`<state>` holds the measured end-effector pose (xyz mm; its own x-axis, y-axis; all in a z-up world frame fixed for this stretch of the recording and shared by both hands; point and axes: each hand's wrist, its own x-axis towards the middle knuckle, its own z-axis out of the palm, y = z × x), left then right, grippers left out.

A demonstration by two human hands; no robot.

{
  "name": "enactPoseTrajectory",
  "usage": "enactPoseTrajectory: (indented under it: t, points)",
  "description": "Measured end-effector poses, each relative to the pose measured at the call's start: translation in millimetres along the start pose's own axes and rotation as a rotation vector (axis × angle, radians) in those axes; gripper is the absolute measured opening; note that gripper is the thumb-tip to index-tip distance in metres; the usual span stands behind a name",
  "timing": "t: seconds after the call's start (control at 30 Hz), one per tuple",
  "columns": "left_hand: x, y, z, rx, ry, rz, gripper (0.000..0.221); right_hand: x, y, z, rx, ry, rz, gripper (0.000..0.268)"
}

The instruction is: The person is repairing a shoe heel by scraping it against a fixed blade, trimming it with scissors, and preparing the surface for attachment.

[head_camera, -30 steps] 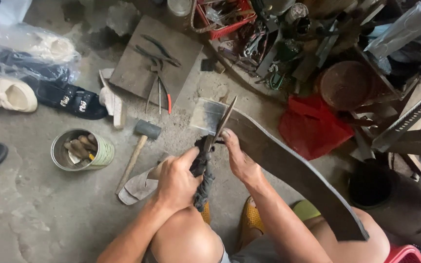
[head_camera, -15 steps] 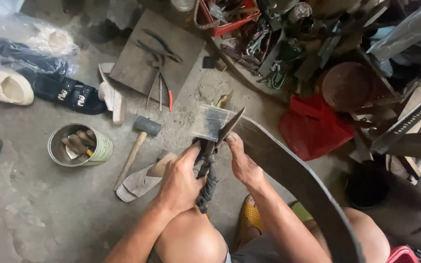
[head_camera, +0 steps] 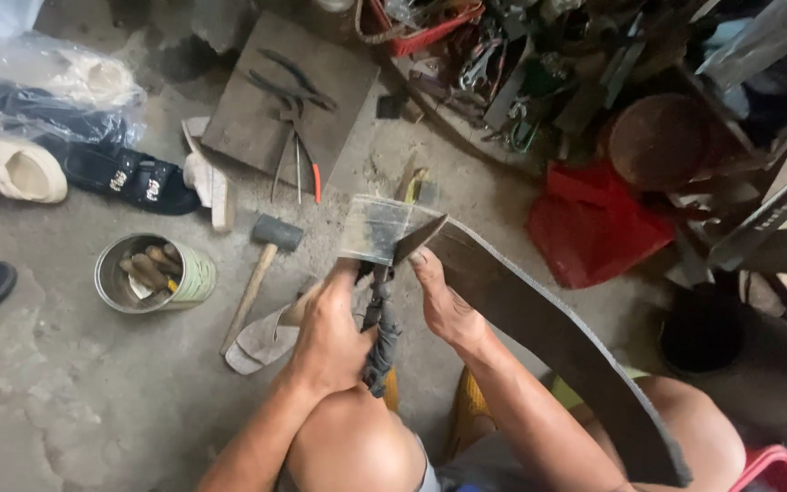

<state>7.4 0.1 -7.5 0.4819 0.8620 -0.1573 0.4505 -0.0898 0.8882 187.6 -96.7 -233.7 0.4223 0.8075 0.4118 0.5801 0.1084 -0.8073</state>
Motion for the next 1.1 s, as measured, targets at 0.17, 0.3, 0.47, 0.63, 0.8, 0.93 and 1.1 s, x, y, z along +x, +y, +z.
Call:
enactPoseTrajectory:
  t: [0.17, 0.3, 0.47, 0.63, 0.8, 0.93, 1.1]
  points:
    - [-5, -19, 16, 0.007, 0.069, 0.074, 0.040, 2, -18, 2, -0.040, 0.028, 0.007, 0.016]
    - [-4, -31, 25, 0.155, 0.179, 0.174, 0.033, 11, -21, 4, 0.027, 0.103, 0.007, 0.012]
    - [-10, -61, 32, 0.202, 0.196, 0.154, 0.034, 50, -60, 10, -0.032, 0.100, 0.002, 0.011]
    - [-8, -33, 16, -0.019, 0.114, 0.095, 0.032, 47, -76, 2, 0.070, 0.129, 0.001, 0.014]
    - [-5, -20, 10, -0.084, 0.057, 0.085, 0.044, 29, -37, 13, -0.067, 0.066, -0.109, 0.014]
    - [-8, -36, 17, -0.078, 0.039, 0.096, 0.032, 50, -56, 1, 0.068, 0.066, -0.057, 0.012]
    - [-5, -36, 19, 0.111, 0.179, 0.167, 0.032, 59, -67, 6, 0.042, -0.031, -0.045, 0.018]
